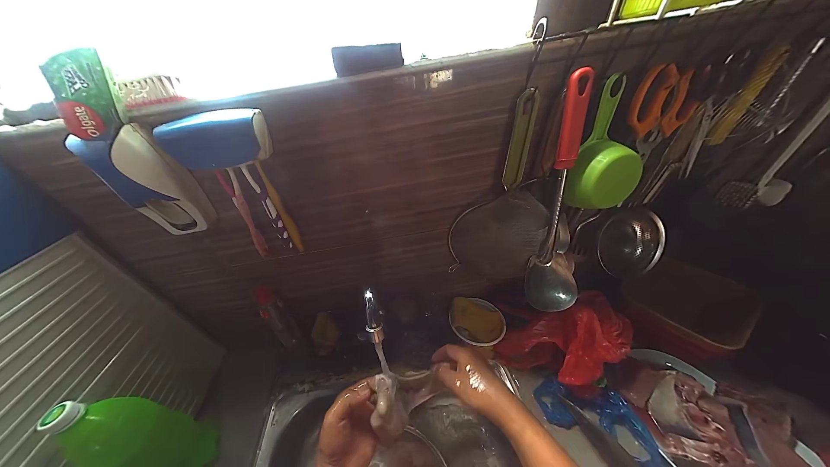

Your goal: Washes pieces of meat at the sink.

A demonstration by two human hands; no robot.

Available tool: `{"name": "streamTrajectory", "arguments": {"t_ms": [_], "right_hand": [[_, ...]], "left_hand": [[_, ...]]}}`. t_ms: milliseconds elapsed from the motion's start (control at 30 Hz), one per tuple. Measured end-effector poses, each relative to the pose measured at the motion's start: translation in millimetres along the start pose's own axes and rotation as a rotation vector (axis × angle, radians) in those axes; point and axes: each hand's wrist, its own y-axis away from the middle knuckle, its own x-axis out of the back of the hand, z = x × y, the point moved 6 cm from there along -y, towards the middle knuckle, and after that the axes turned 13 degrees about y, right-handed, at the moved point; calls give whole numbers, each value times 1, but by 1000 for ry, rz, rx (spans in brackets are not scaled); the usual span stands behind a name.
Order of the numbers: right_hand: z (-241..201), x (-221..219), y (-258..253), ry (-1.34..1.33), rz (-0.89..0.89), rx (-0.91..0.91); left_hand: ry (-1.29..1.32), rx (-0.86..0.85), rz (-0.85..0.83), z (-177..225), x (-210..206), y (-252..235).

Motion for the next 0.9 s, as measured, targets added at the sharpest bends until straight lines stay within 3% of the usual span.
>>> {"name": "streamTrajectory", "arguments": {"t_ms": [67, 200, 333, 400, 500, 600, 667, 800, 900], "right_hand": [[-4, -23, 12, 43, -81, 78], [-23, -69, 30, -662, -139, 292], [-26, -83, 22, -972, -101, 259], [-27, -84, 16, -967, -68, 212], [-28, -85, 9, -633, 48, 102], [-19, -82, 4, -357, 126, -24], [-17, -83, 3, -284, 141, -43], [-14, -85, 2, -327, 152, -122], [-15, -92, 1, -752, 167, -153]], "left_hand": [[-50, -5, -48, 1, -5, -3], [-218, 50, -133, -3, -16, -6], [-459, 128, -78, -6, -27, 2], [-601, 110, -42, -2, -31, 6], [-722, 40, 122, 6, -28, 9], [-609, -13, 221, 13, -23, 16], [-473, 14, 197, 10, -17, 23], [-433, 76, 179, -1, -7, 29], [-745, 76, 292, -3, 3, 23]]}}
